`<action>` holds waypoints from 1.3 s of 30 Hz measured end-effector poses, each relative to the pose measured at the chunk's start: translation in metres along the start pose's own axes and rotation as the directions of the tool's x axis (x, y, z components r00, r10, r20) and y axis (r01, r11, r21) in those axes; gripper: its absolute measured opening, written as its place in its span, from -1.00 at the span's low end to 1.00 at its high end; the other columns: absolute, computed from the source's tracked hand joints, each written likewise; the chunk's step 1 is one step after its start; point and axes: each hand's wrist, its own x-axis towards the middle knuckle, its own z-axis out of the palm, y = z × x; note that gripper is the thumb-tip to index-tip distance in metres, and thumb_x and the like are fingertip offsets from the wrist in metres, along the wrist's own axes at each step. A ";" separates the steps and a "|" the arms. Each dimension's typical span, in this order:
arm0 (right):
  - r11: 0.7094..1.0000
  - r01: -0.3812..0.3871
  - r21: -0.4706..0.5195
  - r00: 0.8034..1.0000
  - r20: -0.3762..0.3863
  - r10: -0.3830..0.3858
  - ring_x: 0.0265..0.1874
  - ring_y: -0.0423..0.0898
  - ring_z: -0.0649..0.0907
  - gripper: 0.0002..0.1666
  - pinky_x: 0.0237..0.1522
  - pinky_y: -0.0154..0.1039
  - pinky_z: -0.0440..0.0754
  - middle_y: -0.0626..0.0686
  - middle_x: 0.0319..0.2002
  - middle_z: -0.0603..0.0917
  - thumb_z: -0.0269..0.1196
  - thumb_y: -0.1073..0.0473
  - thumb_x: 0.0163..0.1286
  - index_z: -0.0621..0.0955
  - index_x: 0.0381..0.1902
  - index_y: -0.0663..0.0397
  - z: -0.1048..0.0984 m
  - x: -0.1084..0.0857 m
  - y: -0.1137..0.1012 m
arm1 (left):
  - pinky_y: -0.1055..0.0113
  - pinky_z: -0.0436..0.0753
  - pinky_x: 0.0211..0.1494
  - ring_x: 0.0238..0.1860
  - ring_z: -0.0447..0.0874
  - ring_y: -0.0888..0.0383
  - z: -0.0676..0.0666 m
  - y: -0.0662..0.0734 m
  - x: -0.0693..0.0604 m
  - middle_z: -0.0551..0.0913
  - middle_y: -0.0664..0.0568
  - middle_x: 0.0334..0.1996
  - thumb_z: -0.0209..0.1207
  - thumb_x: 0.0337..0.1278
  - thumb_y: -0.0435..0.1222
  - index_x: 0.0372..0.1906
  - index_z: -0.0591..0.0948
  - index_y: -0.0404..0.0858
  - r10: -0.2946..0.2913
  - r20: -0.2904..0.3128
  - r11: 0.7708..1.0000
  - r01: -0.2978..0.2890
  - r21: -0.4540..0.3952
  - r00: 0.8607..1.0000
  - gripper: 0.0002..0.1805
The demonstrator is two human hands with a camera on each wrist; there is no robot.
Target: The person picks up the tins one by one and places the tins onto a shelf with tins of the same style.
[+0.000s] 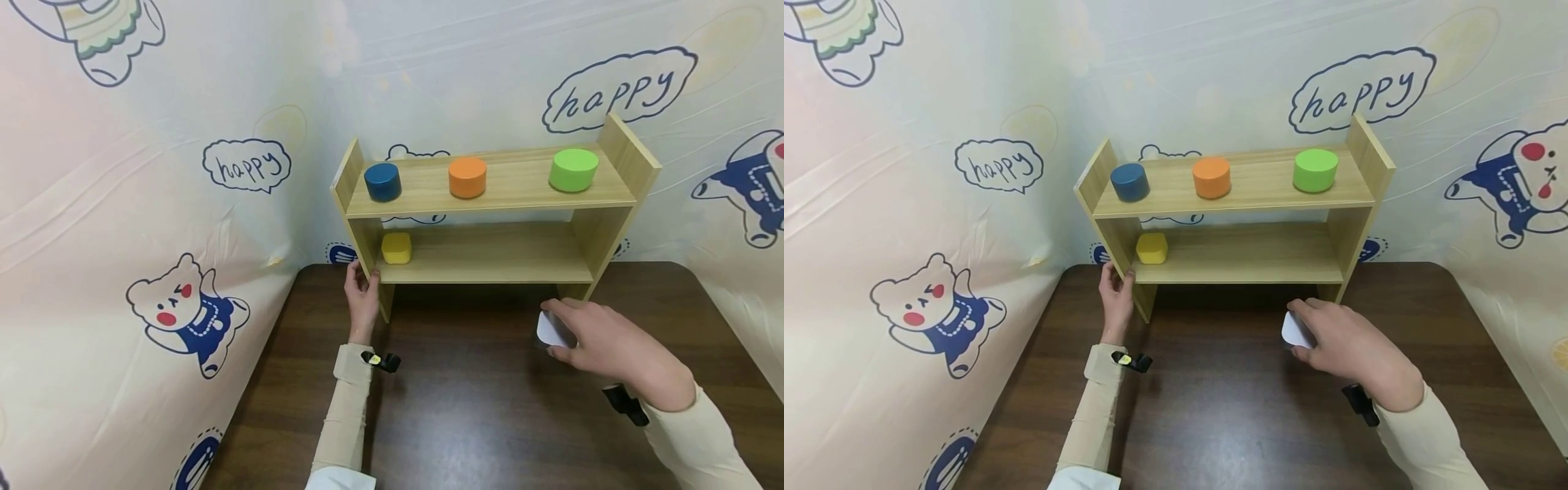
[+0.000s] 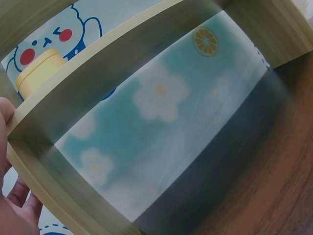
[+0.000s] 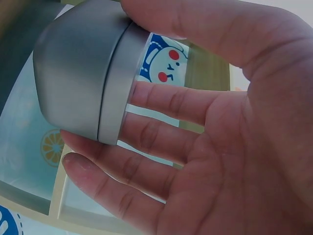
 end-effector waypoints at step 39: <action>0.991 0.121 -0.065 0.987 -0.095 -0.127 -0.27 -0.11 0.61 -0.33 -0.22 -0.10 0.60 0.01 -0.11 0.70 0.53 0.08 0.18 0.59 0.23 0.10 -0.028 0.018 -0.028 | 0.42 0.62 0.09 0.07 0.57 0.10 -0.001 -0.029 0.007 0.57 -0.23 0.19 0.14 0.42 -0.47 0.29 0.51 -0.32 0.009 -0.020 1.000 -0.009 0.001 1.000 -0.61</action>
